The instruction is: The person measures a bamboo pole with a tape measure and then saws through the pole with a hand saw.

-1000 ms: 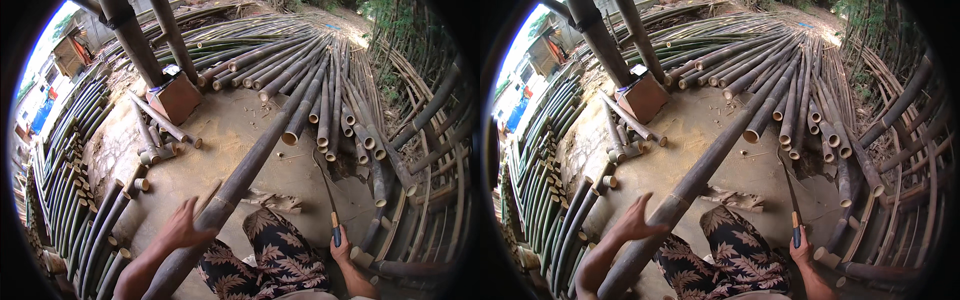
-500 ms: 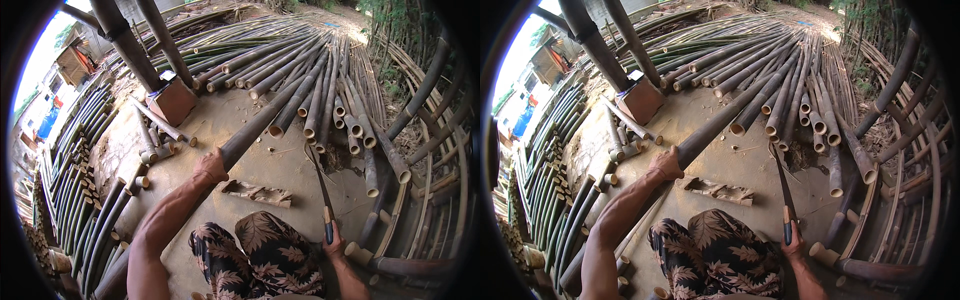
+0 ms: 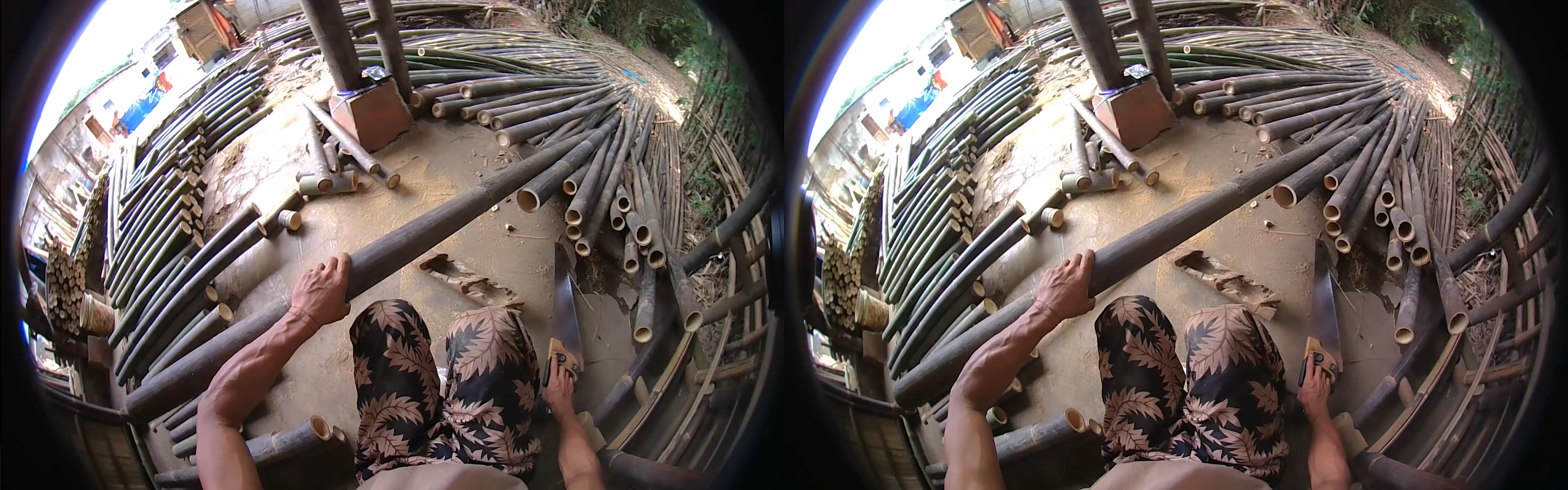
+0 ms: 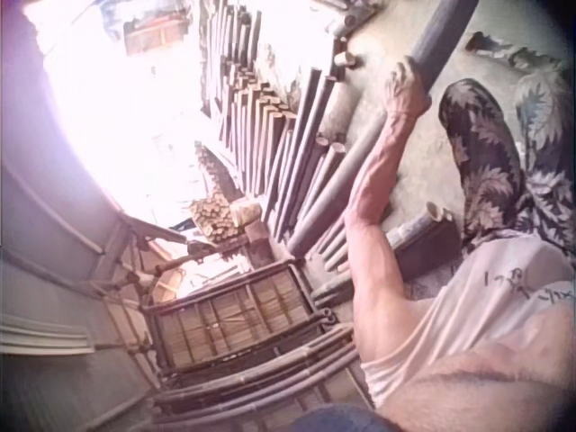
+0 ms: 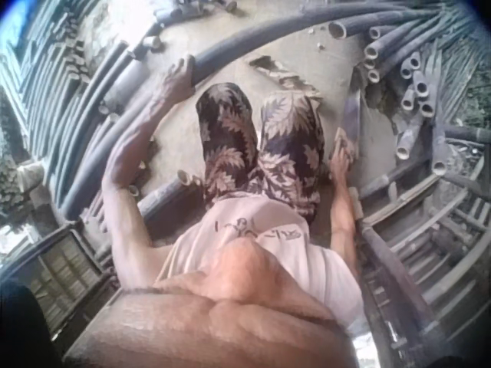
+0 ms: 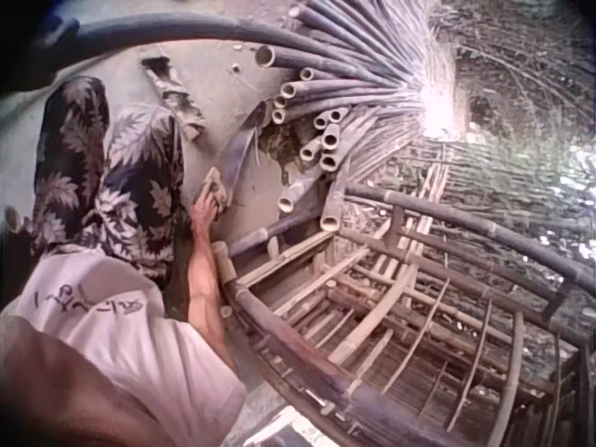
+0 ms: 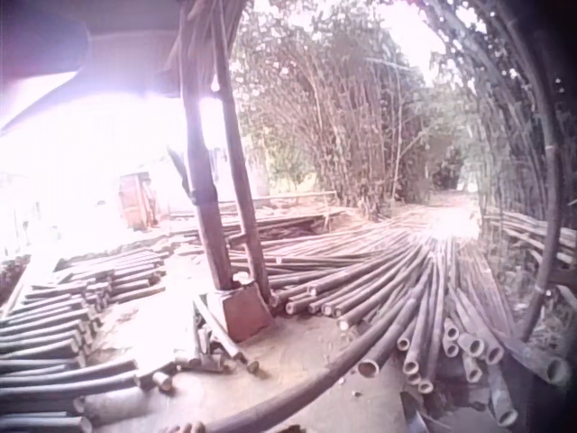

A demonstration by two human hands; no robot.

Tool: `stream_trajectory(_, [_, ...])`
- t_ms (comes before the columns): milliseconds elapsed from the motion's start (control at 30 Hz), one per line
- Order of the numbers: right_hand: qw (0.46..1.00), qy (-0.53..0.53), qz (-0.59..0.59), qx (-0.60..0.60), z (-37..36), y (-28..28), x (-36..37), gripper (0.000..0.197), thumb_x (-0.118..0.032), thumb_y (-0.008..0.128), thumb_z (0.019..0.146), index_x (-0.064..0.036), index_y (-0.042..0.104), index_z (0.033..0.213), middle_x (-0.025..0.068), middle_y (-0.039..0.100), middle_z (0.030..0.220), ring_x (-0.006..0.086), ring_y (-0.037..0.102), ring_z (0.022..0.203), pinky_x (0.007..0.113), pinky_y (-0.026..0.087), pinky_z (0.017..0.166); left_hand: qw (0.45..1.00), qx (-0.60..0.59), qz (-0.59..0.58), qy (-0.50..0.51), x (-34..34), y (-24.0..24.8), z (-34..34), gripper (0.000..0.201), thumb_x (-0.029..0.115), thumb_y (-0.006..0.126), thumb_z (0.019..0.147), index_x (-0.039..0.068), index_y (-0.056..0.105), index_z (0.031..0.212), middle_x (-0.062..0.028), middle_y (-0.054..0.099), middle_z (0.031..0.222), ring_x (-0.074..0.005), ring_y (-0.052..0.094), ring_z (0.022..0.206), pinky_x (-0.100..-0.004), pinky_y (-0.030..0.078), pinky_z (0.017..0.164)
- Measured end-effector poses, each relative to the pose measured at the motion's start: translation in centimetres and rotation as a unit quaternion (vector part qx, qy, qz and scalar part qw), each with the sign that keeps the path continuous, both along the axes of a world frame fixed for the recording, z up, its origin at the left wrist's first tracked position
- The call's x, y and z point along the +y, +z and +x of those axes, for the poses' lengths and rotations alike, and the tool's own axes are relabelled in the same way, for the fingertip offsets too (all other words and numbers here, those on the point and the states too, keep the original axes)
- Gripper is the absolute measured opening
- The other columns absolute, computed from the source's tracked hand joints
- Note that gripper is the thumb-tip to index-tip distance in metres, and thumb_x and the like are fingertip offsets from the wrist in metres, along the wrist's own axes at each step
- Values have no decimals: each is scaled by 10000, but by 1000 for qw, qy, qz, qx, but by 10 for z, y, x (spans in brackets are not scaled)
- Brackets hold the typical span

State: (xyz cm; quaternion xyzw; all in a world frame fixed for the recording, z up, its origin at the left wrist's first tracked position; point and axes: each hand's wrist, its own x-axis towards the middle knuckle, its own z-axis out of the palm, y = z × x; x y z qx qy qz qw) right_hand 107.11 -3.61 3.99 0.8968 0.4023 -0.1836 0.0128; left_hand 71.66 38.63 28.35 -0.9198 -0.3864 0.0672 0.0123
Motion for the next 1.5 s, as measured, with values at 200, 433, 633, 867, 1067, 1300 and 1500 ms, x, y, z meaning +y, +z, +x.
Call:
stream_trajectory(200, [990,-106,74,48,-29,-63,-4,531,-164,689,790,-38,519,1277,180,495,1226,372,502,1142,444,433,1003,996,-29,-84,27,0,-36,-48,588,111,740,711,-9,475,1222,-201,608,1162,-352,610,1111,-429,502,923])
stream_trajectory(433, [986,-23,143,81,-36,-61,57,660,-161,725,752,-30,454,1340,206,468,1271,386,483,1174,444,421,1020,985,-117,-83,96,-12,-79,-72,544,268,756,673,-9,565,1101,-210,673,952,-365,680,924,-426,549,779])
stream_trajectory(633, [980,65,159,102,-18,-57,141,775,-158,756,721,-24,398,1395,228,446,1310,399,466,1202,445,410,1034,976,-177,-81,95,-28,-100,-77,443,183,694,701,-10,557,1075,-214,664,985,-366,666,942,-450,527,799])
stream_trajectory(867, [980,129,143,54,8,-84,236,912,-178,788,684,-35,331,1461,254,421,1358,417,435,1241,463,384,1055,962,-123,-176,170,-9,-214,-82,749,213,738,702,59,436,1369,-194,601,1185,-356,584,1141,-438,473,958])
stream_trajectory(1067, [990,108,78,45,18,-69,307,1239,-347,886,622,-67,111,1547,226,267,1539,407,296,1401,495,280,1145,967,-117,-146,172,22,-243,-45,730,245,755,654,107,461,1308,-145,607,1174,-332,609,1084,-429,489,916])
stream_trajectory(1300, [986,87,53,128,41,-86,328,1001,-484,846,630,34,408,1366,264,494,1330,412,462,1235,461,401,1039,972,-124,-124,154,40,-239,-20,715,248,767,644,88,479,1278,-134,613,1159,-323,605,1083,-409,488,918])
stream_trajectory(1500, [990,49,80,104,69,-96,361,987,-482,845,635,36,414,1356,247,506,1322,404,460,1235,468,409,1036,939,-69,-271,200,63,-186,-4,743,293,792,607,100,504,1264,-150,639,1112,-321,631,1044,-411,499,905])
